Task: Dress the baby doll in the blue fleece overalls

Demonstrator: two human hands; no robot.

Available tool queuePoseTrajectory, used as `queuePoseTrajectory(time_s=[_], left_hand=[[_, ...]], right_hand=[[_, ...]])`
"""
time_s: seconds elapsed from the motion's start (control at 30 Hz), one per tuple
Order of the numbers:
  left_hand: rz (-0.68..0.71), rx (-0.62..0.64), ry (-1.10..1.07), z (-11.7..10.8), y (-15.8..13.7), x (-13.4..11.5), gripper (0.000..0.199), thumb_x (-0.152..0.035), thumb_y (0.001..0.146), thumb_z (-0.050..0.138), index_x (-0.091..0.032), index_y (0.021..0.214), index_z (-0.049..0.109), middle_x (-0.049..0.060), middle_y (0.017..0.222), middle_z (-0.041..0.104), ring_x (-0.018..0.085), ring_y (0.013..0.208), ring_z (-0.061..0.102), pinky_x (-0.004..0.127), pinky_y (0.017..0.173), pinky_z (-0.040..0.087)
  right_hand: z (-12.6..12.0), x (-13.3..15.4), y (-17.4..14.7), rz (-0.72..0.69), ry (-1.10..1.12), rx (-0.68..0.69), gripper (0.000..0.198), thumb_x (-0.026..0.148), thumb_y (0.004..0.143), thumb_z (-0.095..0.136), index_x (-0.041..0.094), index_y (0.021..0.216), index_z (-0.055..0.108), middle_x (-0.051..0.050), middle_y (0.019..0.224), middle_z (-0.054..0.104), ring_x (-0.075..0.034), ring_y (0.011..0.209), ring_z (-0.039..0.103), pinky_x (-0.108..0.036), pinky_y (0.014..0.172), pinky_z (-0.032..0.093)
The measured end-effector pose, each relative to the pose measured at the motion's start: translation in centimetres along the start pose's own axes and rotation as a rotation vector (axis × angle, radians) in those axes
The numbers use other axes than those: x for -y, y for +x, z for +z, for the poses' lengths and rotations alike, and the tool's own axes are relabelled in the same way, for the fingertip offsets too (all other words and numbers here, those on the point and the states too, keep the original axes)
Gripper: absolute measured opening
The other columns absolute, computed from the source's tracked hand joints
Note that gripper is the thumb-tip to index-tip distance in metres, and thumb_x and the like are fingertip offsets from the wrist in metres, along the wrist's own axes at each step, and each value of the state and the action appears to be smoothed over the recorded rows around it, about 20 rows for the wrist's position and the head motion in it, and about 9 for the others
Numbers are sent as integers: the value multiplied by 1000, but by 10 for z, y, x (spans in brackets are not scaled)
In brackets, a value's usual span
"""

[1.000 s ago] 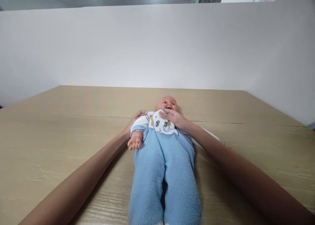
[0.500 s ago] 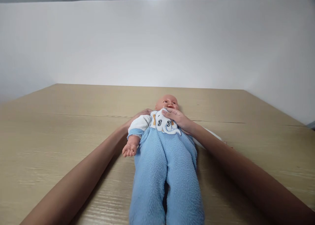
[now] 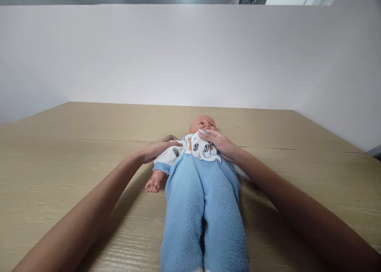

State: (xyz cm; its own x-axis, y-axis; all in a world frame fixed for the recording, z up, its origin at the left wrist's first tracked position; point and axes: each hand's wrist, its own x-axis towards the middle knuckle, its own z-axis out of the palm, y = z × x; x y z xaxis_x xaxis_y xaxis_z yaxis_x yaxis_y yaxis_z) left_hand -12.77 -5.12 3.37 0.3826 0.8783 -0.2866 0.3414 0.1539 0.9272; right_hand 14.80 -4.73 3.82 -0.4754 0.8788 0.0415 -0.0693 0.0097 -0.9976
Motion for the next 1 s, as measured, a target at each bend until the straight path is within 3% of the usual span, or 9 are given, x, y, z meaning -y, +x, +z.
queuePoseTrajectory(time_s=[0.1, 0.23, 0.33, 0.43, 0.57, 0.7, 0.8, 0.87, 1.0], left_hand=[[40, 14, 69, -6, -1, 0, 55, -63, 87, 77, -24, 125, 71, 7, 127, 74, 28, 113, 70, 31, 84, 55], [84, 30, 108, -10, -1, 2, 55, -63, 87, 76, -27, 130, 73, 6, 140, 73, 29, 122, 69, 31, 91, 55], [114, 34, 148, -10, 1, 2, 53, -62, 89, 75, -28, 131, 75, 6, 143, 73, 30, 129, 67, 30, 97, 53], [131, 58, 176, -8, 0, 1, 54, -62, 91, 72, -30, 134, 74, 4, 145, 72, 30, 134, 64, 30, 103, 50], [155, 30, 261, -10, -1, 0, 52, -61, 91, 71, -31, 133, 74, 2, 143, 73, 30, 134, 62, 29, 107, 46], [171, -35, 383, -11, 2, -2, 48, -59, 92, 68, -28, 128, 74, 5, 138, 74, 33, 126, 65, 34, 104, 47], [265, -331, 594, 7, 0, -18, 42, -49, 92, 66, -19, 121, 73, 14, 131, 74, 39, 124, 63, 46, 108, 45], [448, -485, 713, 31, -6, -37, 36, -41, 95, 62, -19, 123, 70, 15, 132, 71, 39, 128, 58, 51, 113, 41], [807, -310, 758, 95, -8, -73, 25, -35, 102, 58, -21, 121, 66, 13, 129, 70, 34, 129, 56, 48, 117, 42]], right_hand=[[-14, 18, -7, 38, -190, 25, 40, 56, 96, 78, 22, 117, 78, -8, 112, 84, -23, 96, 79, -33, 83, 64], [-24, 31, -21, 19, -716, -28, 36, 56, 97, 75, 25, 114, 82, -8, 119, 83, -32, 110, 75, -42, 94, 59], [-19, 26, -40, -64, -916, -150, 31, 54, 100, 68, 26, 109, 78, -6, 110, 83, -32, 101, 74, -44, 91, 55], [-21, 14, -72, -198, -1097, -335, 33, 51, 98, 69, 25, 118, 71, -9, 115, 79, -34, 109, 70, -47, 96, 53], [-51, -6, -131, -209, -1284, -417, 54, 62, 96, 68, 27, 137, 66, -14, 130, 73, -41, 121, 66, -57, 106, 50], [-84, -26, -181, -147, -1314, -399, 67, 62, 90, 73, 34, 149, 59, -14, 140, 71, -44, 126, 65, -62, 109, 50], [-92, -34, -200, -129, -1270, -412, 64, 54, 90, 75, 32, 148, 59, -14, 141, 71, -44, 127, 67, -63, 106, 54], [-92, -37, -204, -113, -1184, -419, 59, 48, 90, 75, 32, 145, 61, -13, 139, 72, -42, 124, 70, -61, 103, 58], [-95, -34, -201, -53, -905, -498, 55, 45, 87, 81, 31, 137, 63, -13, 133, 75, -38, 114, 76, -55, 98, 64]])
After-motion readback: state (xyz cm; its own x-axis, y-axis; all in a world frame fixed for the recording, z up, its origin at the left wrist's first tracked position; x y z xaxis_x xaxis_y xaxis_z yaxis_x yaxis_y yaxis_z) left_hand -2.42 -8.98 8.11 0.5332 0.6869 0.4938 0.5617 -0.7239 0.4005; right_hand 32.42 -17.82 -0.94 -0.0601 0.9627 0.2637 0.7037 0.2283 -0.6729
